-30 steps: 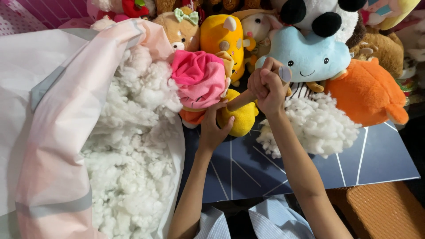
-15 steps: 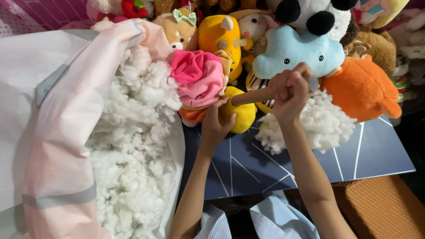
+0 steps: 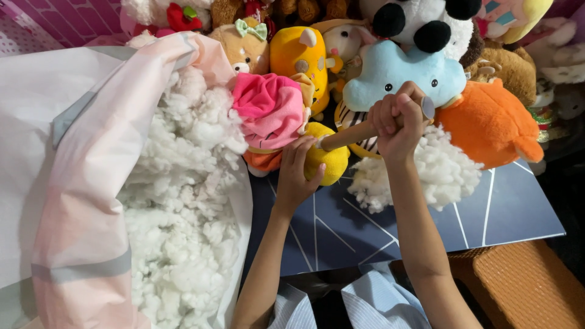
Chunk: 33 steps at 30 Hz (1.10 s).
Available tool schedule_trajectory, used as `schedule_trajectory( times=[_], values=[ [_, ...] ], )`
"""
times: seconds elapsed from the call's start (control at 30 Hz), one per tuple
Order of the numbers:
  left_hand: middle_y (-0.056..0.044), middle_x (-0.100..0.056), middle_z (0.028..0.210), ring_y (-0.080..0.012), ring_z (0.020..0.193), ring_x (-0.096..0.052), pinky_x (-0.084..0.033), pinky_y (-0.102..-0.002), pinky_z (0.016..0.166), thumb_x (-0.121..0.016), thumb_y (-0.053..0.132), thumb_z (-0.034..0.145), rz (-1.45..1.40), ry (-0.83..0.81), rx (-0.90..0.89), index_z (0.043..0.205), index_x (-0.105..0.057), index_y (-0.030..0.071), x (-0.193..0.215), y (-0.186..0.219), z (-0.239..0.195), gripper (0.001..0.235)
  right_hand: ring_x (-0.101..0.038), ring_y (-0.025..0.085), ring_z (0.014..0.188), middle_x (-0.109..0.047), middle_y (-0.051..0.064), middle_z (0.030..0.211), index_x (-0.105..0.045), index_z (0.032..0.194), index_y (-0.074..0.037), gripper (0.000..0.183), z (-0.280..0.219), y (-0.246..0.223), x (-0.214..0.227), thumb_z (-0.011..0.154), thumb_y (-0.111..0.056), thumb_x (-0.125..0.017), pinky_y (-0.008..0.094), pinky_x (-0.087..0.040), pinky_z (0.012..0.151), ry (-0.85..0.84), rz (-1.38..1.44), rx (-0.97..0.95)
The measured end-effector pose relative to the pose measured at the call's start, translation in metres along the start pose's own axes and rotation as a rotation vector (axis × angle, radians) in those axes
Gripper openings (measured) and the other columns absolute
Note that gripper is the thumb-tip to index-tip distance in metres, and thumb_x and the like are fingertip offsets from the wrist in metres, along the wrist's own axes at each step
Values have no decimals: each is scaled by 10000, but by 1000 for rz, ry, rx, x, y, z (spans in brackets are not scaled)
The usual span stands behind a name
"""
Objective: Stuffing a small yellow plush toy with white fiberfill using hands and a wooden dowel.
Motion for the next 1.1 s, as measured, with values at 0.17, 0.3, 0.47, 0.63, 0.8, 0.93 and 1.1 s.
schedule_trajectory(
  times=[0.17, 0.3, 0.47, 0.63, 0.8, 0.93, 1.1],
  values=[
    [-86, -582, 1345, -299, 1234, -584, -498, -415, 1052, -621, 363, 921, 104, 30, -51, 1331, -629, 137, -2, -2, -1, 468, -365, 81, 339, -340, -39, 440, -415, 743, -151, 293, 5, -3, -7, 1013, -217, -510, 251, -363, 398, 12, -28, 9],
    [-109, -609, 1291, -302, 1139, -638, -569, -394, 941, -668, 516, 907, 386, 52, -163, 1344, -631, 168, -10, -7, -1, 559, -363, 99, 336, -315, -27, 436, -396, 764, -145, 297, 13, -17, -4, 1025, -242, -499, 269, -384, 412, 34, -23, 66],
    [-118, -622, 1260, -286, 1090, -661, -593, -358, 852, -591, 626, 933, 527, 130, -142, 1265, -634, 149, -17, 2, 0, 583, -374, 114, 330, -339, -4, 429, -402, 757, -133, 298, 10, -17, -1, 1021, -224, -507, 292, -404, 409, 2, -60, 80],
    [-147, -575, 1311, -317, 1187, -616, -559, -400, 992, -625, 509, 961, 277, 123, -56, 1270, -619, 107, -13, 3, -4, 508, -372, 98, 330, -344, -18, 431, -408, 771, -141, 289, 9, -10, 9, 1029, -238, -495, 274, -386, 400, 2, -33, 89],
    [-174, -439, 1388, -363, 1350, -494, -466, -467, 1115, -646, 475, 930, 14, 69, 108, 1461, -462, 74, -14, 4, -4, 691, -364, 87, 316, -345, -29, 424, -416, 754, -150, 283, 9, 6, 4, 1021, -225, -475, 265, -379, 379, -20, 76, 66],
    [-149, -420, 1427, -363, 1376, -469, -436, -484, 1134, -715, 416, 844, -118, 22, 183, 1433, -513, 109, -12, 6, -1, 694, -350, 81, 302, -335, -31, 411, -410, 743, -146, 300, 0, 1, 2, 1017, -237, -491, 258, -369, 359, -56, 88, 48],
    [-211, -359, 1541, -396, 1440, -392, -348, -532, 1176, -693, 452, 880, -151, -41, 126, 1436, -455, 78, -19, -1, -2, 711, -365, 87, 306, -378, -17, 407, -419, 722, -126, 302, -15, -9, 3, 995, -213, -516, 256, -363, 358, -127, 99, 83]
  ],
)
Point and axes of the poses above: each hand's wrist, its own z-axis towards the middle knuckle, its own x-axis out of the back of the hand, y = z × x, the point moved 1 cm from there along z, towards the middle knuckle
